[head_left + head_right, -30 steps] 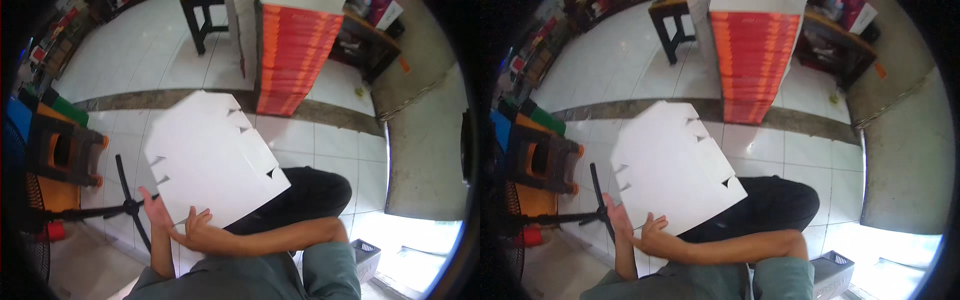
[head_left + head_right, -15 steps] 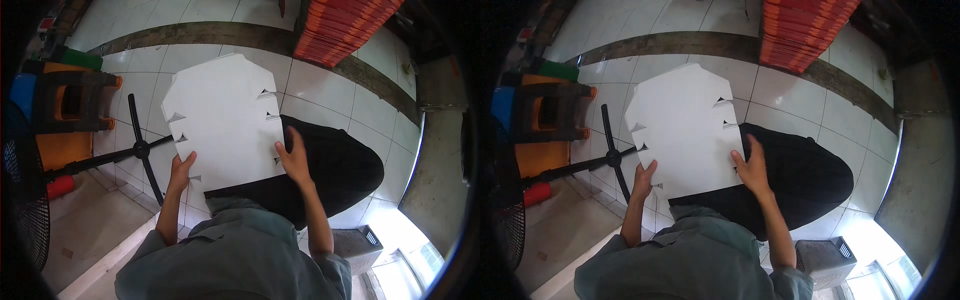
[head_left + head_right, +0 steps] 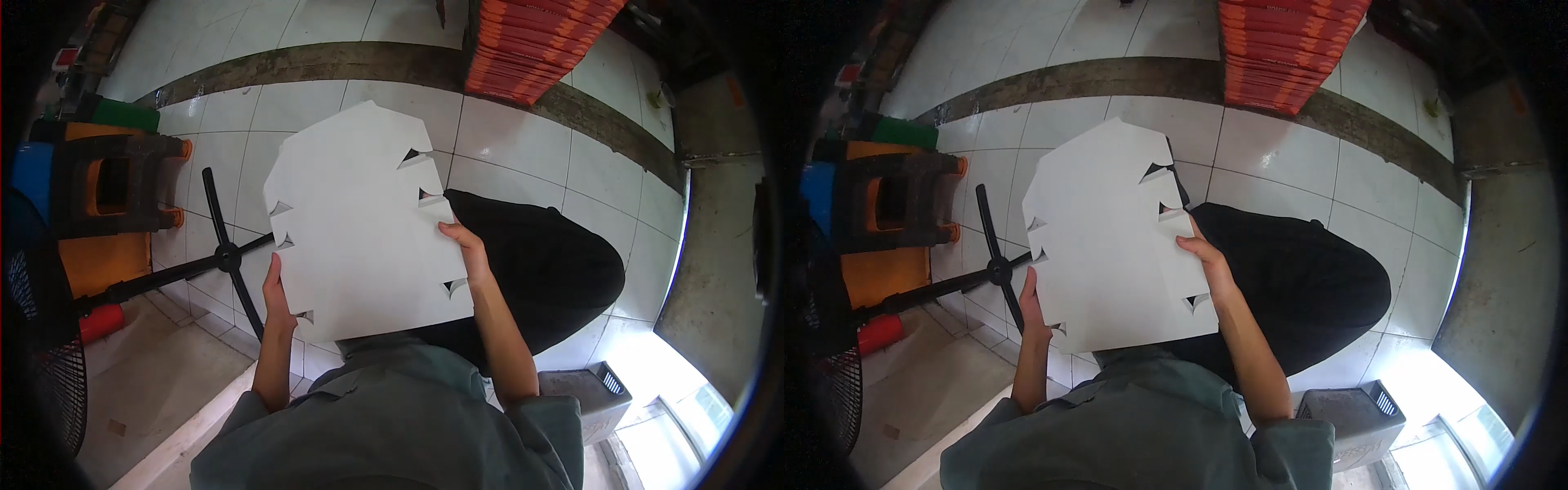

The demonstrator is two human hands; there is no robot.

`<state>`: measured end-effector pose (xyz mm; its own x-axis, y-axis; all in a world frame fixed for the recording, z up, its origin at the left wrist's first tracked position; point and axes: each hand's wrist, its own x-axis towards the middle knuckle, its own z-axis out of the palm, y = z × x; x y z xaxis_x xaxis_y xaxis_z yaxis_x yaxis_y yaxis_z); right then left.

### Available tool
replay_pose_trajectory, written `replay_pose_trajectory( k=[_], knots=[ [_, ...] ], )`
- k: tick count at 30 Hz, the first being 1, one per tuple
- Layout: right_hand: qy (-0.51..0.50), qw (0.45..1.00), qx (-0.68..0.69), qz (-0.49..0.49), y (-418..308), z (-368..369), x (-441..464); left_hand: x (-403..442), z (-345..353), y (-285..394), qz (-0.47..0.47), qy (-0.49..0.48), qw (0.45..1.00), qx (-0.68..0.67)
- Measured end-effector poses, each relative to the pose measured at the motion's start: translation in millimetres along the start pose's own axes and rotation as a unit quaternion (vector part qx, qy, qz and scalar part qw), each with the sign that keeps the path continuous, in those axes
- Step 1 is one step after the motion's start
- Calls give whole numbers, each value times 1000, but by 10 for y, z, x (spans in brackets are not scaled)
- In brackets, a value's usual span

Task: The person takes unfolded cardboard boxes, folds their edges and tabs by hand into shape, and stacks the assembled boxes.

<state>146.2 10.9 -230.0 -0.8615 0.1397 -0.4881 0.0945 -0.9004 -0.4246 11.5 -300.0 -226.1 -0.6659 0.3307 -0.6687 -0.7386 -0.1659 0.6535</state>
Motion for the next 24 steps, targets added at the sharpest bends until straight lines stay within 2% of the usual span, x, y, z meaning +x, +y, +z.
replay_pose_trajectory(
  k=[2,4,8,11,13,14,16,17,18,19,20,22,24],
  knots=[
    [-21,999,34,30,-1,-42,-1,-29,13,28,-10,-19,999,-36],
    [10,993,87,81,63,-124,43,-87,106,90,-31,-50,996,-68],
    [-22,996,68,48,-16,32,-43,-137,110,70,-27,-29,989,-143],
    [-18,998,-2,60,65,3,-133,-169,-183,32,-1,-77,990,-121],
    [20,996,-16,91,105,64,-234,-193,-381,-46,39,-208,971,-108],
    [40,992,-25,115,119,93,-294,-213,-417,-69,35,-219,969,-108],
    [-51,992,-96,61,307,-92,-262,-197,-407,-78,41,-258,962,-83],
    [-53,990,-125,43,250,51,-314,-210,-211,-34,37,-267,960,-82],
    [-37,988,-139,51,189,179,-362,-302,89,28,39,-108,993,-14],
    [-40,986,-164,11,274,194,-336,-335,282,77,41,55,996,54],
    [-44,981,-189,-25,369,203,-330,-301,356,95,41,53,996,53],
    [-40,966,-248,-67,407,365,-342,-189,484,140,96,34,970,220],
    [-38,946,-302,-112,445,446,-308,102,490,8,141,37,955,259]
  ],
)
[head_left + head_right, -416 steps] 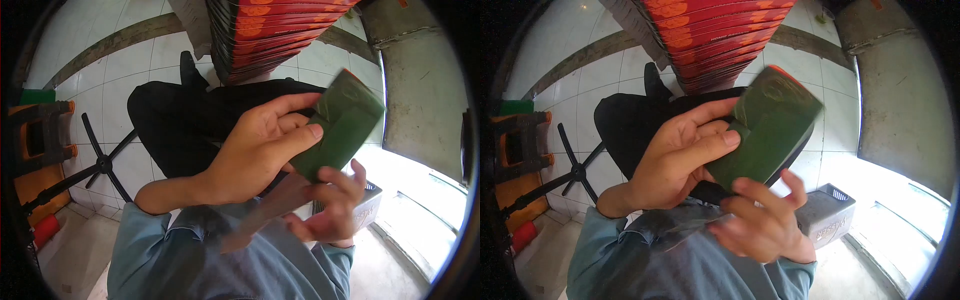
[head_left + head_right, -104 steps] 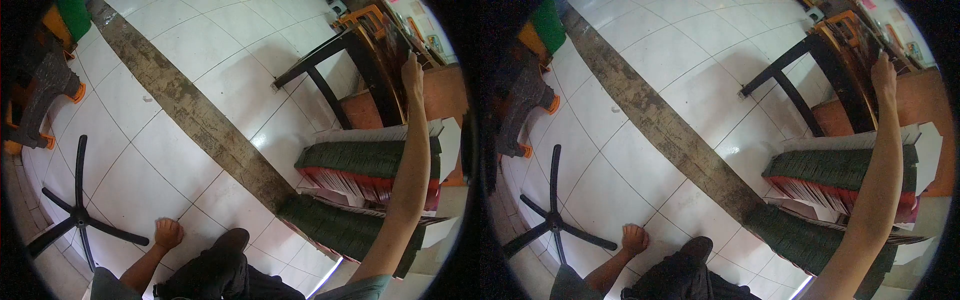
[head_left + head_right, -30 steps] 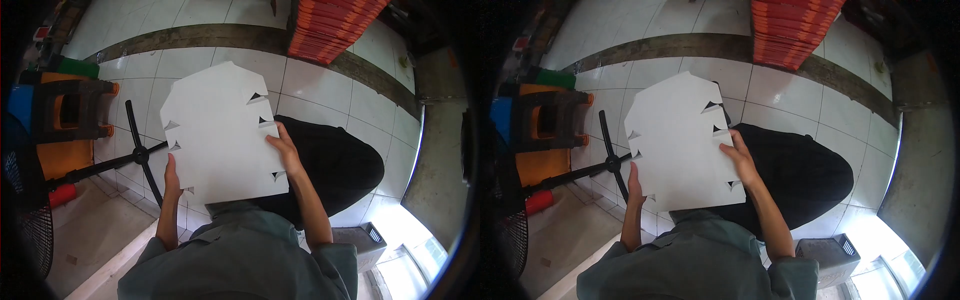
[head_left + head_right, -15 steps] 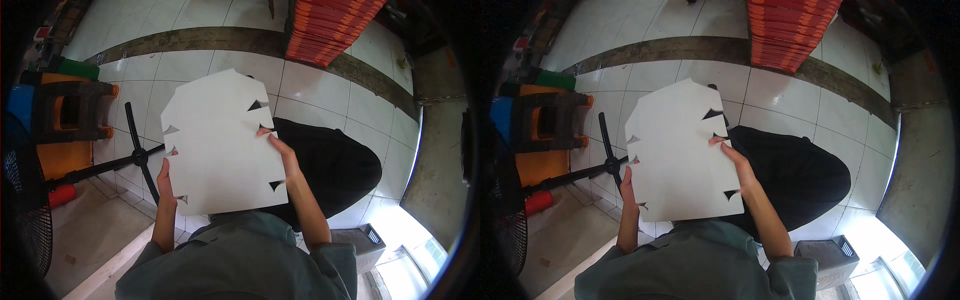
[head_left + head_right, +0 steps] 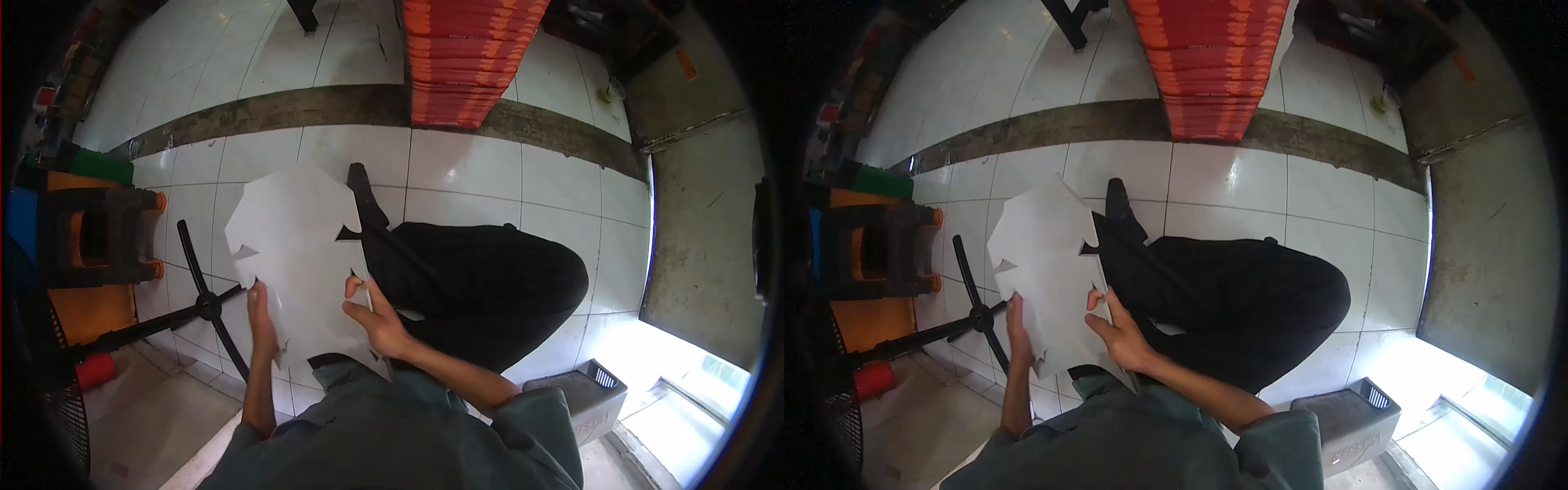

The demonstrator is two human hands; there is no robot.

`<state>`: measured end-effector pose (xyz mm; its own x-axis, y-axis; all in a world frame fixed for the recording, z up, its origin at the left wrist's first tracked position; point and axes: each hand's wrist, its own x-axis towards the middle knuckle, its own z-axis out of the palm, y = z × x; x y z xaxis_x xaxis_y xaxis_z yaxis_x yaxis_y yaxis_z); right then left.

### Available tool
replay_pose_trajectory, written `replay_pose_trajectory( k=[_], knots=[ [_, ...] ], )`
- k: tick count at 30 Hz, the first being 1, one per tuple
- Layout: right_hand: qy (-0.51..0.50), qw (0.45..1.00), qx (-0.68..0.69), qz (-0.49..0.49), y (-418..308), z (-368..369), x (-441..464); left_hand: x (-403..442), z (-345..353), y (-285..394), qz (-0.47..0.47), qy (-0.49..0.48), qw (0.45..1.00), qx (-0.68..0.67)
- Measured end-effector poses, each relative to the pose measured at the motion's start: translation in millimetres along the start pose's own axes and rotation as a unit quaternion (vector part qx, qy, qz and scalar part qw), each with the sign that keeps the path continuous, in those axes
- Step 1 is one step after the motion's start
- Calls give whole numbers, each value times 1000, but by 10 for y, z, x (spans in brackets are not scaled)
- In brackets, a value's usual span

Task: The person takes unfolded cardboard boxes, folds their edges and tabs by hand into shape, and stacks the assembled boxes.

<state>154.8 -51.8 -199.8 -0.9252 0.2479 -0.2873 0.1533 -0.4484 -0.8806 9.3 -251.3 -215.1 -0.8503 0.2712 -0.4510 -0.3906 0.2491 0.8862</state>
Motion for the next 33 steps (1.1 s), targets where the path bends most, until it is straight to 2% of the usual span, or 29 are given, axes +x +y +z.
replay_pose_trajectory(
  k=[2,3,4,6,7,8,10,11,12,13,14,15,16,17,18,20,21,23,26,27,28,29,30,31,32,33],
  knots=[
    [30,999,-1,-43,52,30,67,212,272,-168,120,141,975,126],
    [30,999,12,-40,-4,31,75,116,479,-9,101,174,944,262],
    [30,999,8,-43,2,48,69,127,576,-86,104,174,945,258],
    [3,990,144,-9,48,131,-7,191,710,-360,255,230,874,343],
    [8,998,12,-66,33,191,-48,216,702,-423,253,223,888,314],
    [-6,996,1,-85,-70,276,-50,297,608,-519,257,237,888,300],
    [-26,996,87,8,-82,194,-22,375,258,-776,206,179,961,46],
    [-32,996,79,5,-119,132,-11,303,162,-635,121,93,977,-150],
    [-49,996,65,-16,-167,55,-2,246,13,-564,109,37,974,-194],
    [-67,996,52,-36,-206,0,3,98,56,-240,16,45,949,-310],
    [-73,996,45,-33,-255,-27,-12,-33,101,-4,-79,52,903,-420],
    [-99,993,40,-40,-320,-48,-41,27,-27,-185,-78,56,898,-430],
    [-125,990,35,-46,-364,-72,-61,152,-272,-498,-131,-17,909,-395],
    [-153,988,25,-11,-348,-63,-107,206,-382,-693,-180,-91,912,-356],
    [-178,984,14,18,-491,-7,-156,177,-334,-656,-177,-89,909,-367],
    [-200,975,-55,-79,-509,129,-182,150,-322,-454,-178,-11,963,-202],
    [-206,974,-58,-76,-558,160,-214,141,-364,-343,-142,-21,968,-207],
    [-134,990,45,-5,-626,236,-253,144,-357,-174,-122,18,974,-191],
    [-111,989,100,-21,-598,238,-232,132,-286,-66,-89,66,982,-150],
    [-102,989,99,-38,-646,256,-262,258,-263,-267,19,106,994,-28],
    [-103,989,101,-35,-673,256,-294,394,-239,-507,124,142,977,97],
    [-104,993,49,-40,-696,242,-342,552,-126,-754,217,201,938,182],
    [-105,993,-3,-45,-715,227,-387,409,129,-425,204,210,914,280],
    [-96,994,-14,-54,-725,214,-428,390,351,-282,279,236,882,297],
    [-97,994,-9,-43,-746,169,-514,337,456,-152,234,213,906,280],
    [-30,999,-8,18,-781,88,-603,264,549,25,189,190,927,263]
  ],
)
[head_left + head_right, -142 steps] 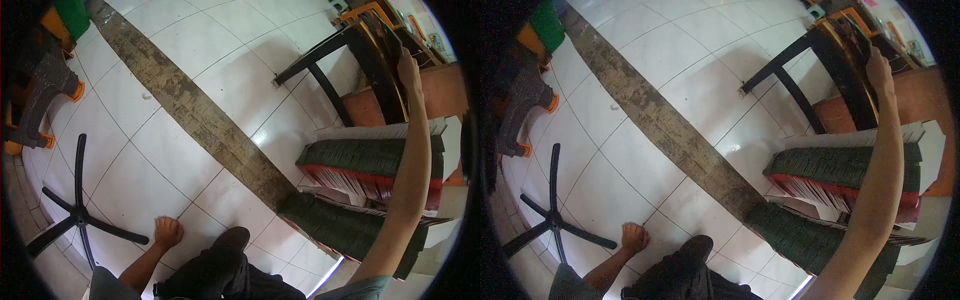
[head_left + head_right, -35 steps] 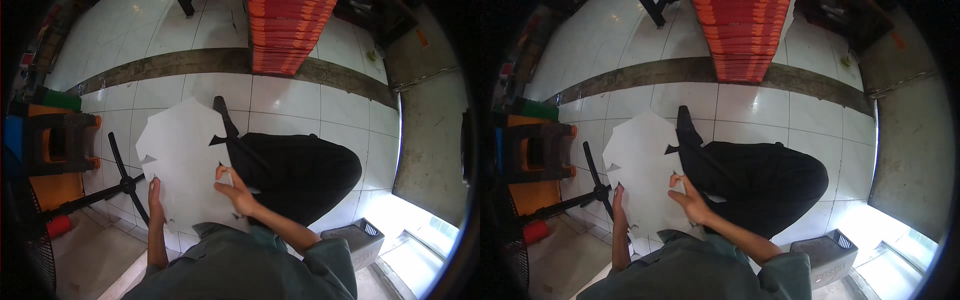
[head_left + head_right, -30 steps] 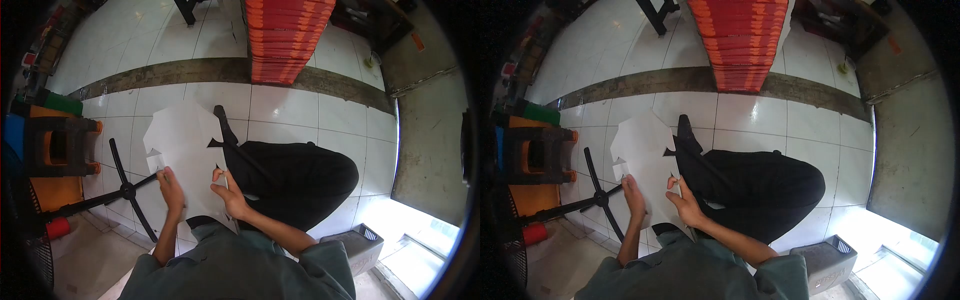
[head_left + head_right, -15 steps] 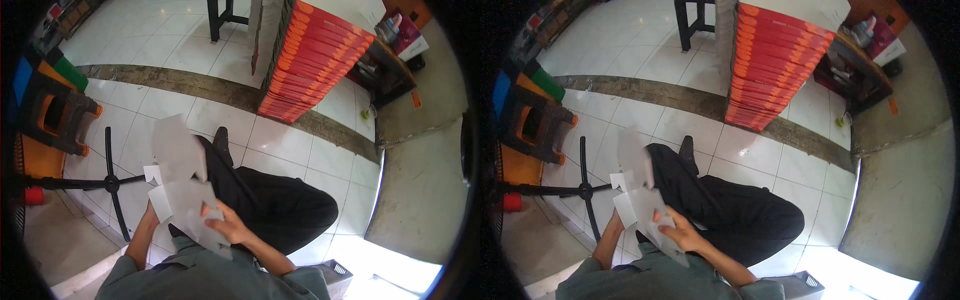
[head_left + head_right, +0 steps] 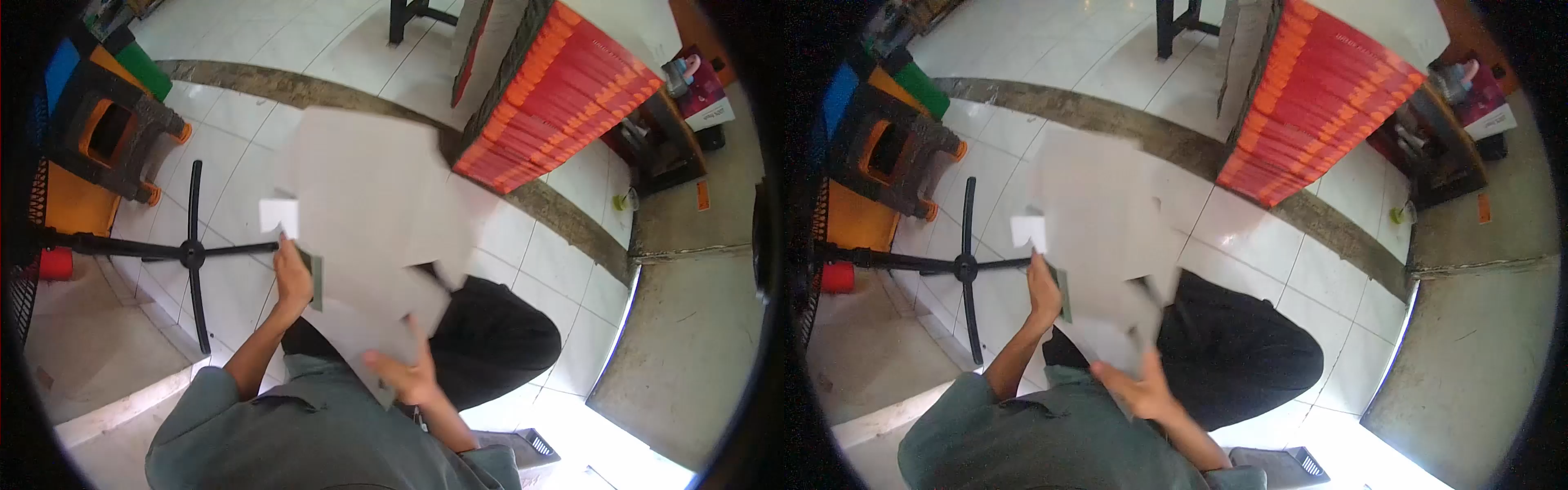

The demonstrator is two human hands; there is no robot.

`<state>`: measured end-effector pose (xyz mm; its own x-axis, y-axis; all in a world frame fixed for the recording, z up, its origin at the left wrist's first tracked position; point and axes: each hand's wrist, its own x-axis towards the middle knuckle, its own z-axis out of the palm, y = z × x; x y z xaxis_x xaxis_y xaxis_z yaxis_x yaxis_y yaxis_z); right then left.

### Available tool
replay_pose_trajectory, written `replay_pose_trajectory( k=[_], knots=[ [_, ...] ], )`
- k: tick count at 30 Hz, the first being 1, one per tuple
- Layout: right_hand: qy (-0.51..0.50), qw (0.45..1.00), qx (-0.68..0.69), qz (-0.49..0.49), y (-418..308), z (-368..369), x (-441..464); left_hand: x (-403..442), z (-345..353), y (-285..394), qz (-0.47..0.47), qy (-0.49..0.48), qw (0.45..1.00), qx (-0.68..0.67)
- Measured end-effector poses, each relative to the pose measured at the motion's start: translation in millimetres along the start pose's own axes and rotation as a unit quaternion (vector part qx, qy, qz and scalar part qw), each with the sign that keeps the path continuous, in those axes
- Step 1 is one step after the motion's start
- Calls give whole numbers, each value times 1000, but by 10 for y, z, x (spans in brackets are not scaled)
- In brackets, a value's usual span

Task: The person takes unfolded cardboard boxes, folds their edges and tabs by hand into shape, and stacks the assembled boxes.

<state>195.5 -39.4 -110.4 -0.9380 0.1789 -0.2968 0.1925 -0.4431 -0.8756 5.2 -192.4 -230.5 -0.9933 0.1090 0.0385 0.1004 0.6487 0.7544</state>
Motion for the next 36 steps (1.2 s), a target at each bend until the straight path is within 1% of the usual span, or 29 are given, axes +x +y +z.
replay_pose_trajectory(
  k=[1,3,5,6,7,8,9,11,12,13,15,16,18,19,20,21,22,23,24,26,28,29,30,31,32,33,34,35,36],
  knots=[
    [68,996,5,62,-17,-93,-85,-12,-128,436,-81,-51,989,-116],
    [79,984,143,67,-90,-425,-66,-78,-138,496,-216,-123,915,-318],
    [156,983,76,58,-124,-592,44,-198,-163,589,-146,-204,853,-457],
    [167,981,63,75,-121,-724,125,-278,-128,577,-93,-232,854,-457],
    [178,978,52,94,-112,-811,193,-305,-198,592,-61,-280,892,-349],
    [195,978,11,79,-216,-774,264,-331,-268,608,-19,-322,916,-238],
    [199,977,15,80,-198,-776,364,-369,-277,939,26,-312,916,-253],
    [181,976,-124,1,-43,-800,541,-502,-324,932,15,-326,916,-234],
    [199,965,-164,-53,121,-817,637,-544,-345,930,8,-335,917,-216],
    [199,965,-162,-51,217,-818,706,-564,-399,995,22,-343,912,-223],
    [266,924,-265,-74,385,-774,814,-653,-425,1102,-11,-341,890,-303],
    [289,903,-307,-82,534,-739,883,-739,-401,1108,-15,-342,890,-300],
    [276,909,-305,-63,744,-740,946,-858,-326,1076,9,-323,874,-362],
    [263,914,-304,-46,860,-767,978,-828,-322,999,9,-325,874,-361],
    [238,949,-208,12,1024,-893,958,-781,-352,877,-22,-321,893,-315],
    [240,948,-206,15,939,-911,920,-723,-392,746,-53,-316,908,-269],
    [276,959,53,47,820,-934,874,-613,-422,613,-86,-326,902,-270],
    [293,902,309,74,738,-987,838,-516,-504,620,-238,-332,855,-320],
    [296,901,309,74,756,-1108,817,-423,-551,562,-224,-339,845,-347],
    [64,902,424,51,949,-1453,760,-360,-625,472,-214,-352,833,-370],
    [-66,867,491,52,984,-1636,842,-367,-634,411,-165,-387,832,-361],
    [-130,846,514,58,1001,-1728,883,-392,-624,375,-164,-391,831,-360],
    [24,932,358,42,644,-1473,899,-431,-612,331,-168,-405,827,-351],
    [75,943,323,39,678,-1523,921,-458,-607,312,-173,-419,823,-343],
    [126,950,283,41,712,-1572,944,-507,-502,401,-26,-361,871,-331],
    [176,953,242,46,747,-1621,964,-510,-464,314,-25,-361,871,-332],
    [158,936,312,43,781,-1661,964,-538,-402,161,-34,-317,866,-386],
    [139,914,380,40,774,-1663,976,-490,-377,169,-73,-301,784,-539],
    [137,914,379,43,766,-1656,968,-444,-352,177,-108,-281,675,-674]
  ],
)
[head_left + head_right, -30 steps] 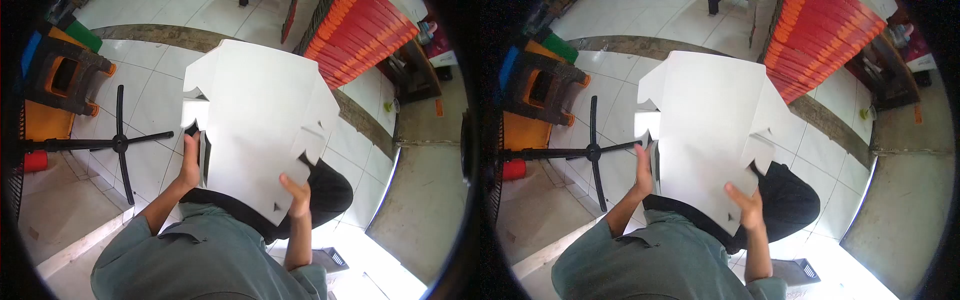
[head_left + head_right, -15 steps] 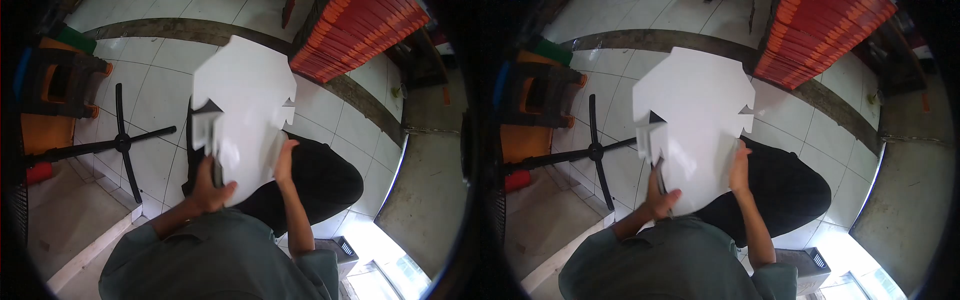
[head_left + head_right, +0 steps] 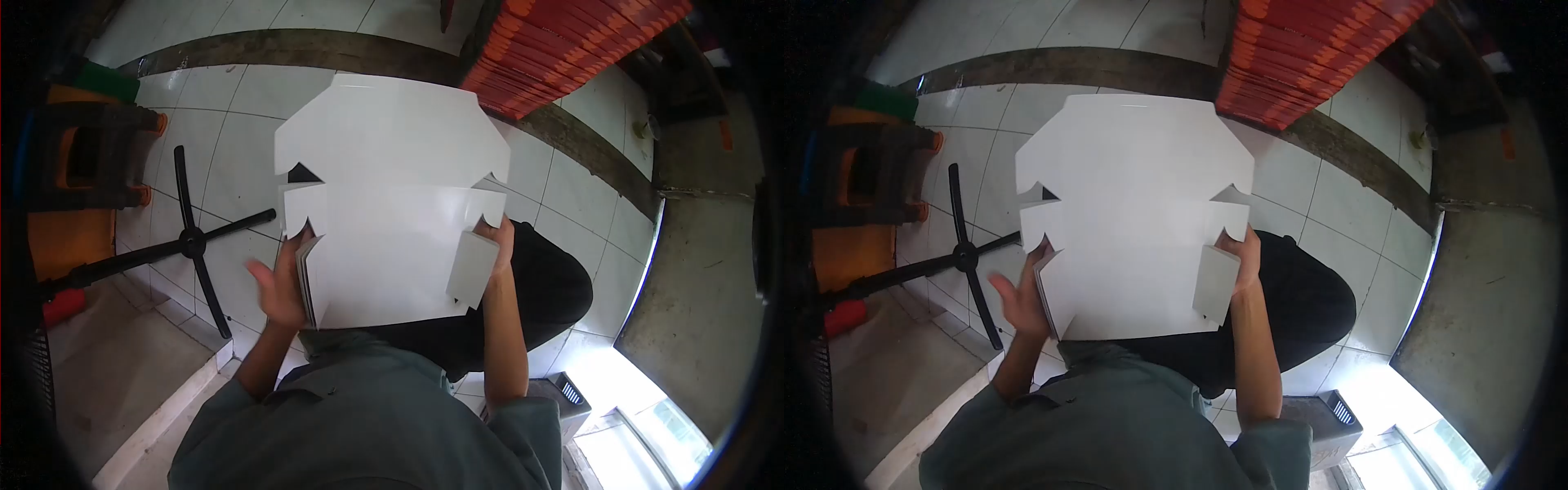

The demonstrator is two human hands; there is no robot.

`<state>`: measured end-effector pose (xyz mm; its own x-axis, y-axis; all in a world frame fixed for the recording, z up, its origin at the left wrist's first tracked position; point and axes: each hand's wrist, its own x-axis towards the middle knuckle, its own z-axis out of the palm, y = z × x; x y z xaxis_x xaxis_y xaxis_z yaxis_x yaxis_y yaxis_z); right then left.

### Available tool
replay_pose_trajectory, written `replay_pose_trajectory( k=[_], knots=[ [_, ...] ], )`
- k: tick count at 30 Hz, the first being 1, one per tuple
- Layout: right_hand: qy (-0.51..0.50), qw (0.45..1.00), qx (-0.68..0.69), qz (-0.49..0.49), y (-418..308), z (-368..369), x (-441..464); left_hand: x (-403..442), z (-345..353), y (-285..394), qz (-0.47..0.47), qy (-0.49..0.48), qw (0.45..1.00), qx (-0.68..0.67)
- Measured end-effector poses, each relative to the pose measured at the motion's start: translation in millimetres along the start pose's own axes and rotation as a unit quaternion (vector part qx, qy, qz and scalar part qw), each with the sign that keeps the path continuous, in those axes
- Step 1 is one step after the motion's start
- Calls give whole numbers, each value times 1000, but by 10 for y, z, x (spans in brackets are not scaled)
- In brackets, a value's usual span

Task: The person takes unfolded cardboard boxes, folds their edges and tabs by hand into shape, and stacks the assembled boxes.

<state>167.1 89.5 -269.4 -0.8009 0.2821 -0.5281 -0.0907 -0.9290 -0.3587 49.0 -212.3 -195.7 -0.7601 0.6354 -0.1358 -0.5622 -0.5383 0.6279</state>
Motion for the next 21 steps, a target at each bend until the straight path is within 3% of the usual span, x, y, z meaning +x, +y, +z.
replay_pose_trajectory(
  k=[1,2,4,5,8,9,11,14,15,16,17,19,20,21],
  knots=[
    [8,1000,-6,-20,12,9,-46,88,-23,54,1,4,1000,1],
    [16,999,-11,-40,32,25,-95,166,-73,133,-32,124,987,93],
    [7,999,-26,-42,99,17,-177,424,110,266,-97,336,905,244],
    [2,998,-40,-49,134,13,-225,447,-212,286,-85,362,911,178],
    [7,993,-114,-43,236,143,-464,262,-937,319,-82,275,950,119],
    [6,985,-168,-38,241,207,-525,234,-1025,343,-79,256,954,138],
    [2,992,-124,11,266,357,-535,244,-1140,389,-69,213,959,177],
    [27,973,-226,39,208,195,-495,224,-1104,450,-39,133,969,204],
    [-49,977,-198,62,150,194,-456,244,-1133,457,-34,134,969,204],
    [-124,974,-168,86,123,208,-439,244,-1195,460,-42,107,982,148],
    [-127,973,-169,89,106,288,-464,234,-1279,452,-49,80,991,92],
    [17,978,-178,111,47,474,-504,275,-1446,421,-62,17,998,-23],
    [-50,978,-155,133,38,369,-449,296,-1503,395,-70,-16,994,-81],
    [-50,977,-159,131,58,477,-464,331,-1116,424,-67,90,993,46]
  ],
)
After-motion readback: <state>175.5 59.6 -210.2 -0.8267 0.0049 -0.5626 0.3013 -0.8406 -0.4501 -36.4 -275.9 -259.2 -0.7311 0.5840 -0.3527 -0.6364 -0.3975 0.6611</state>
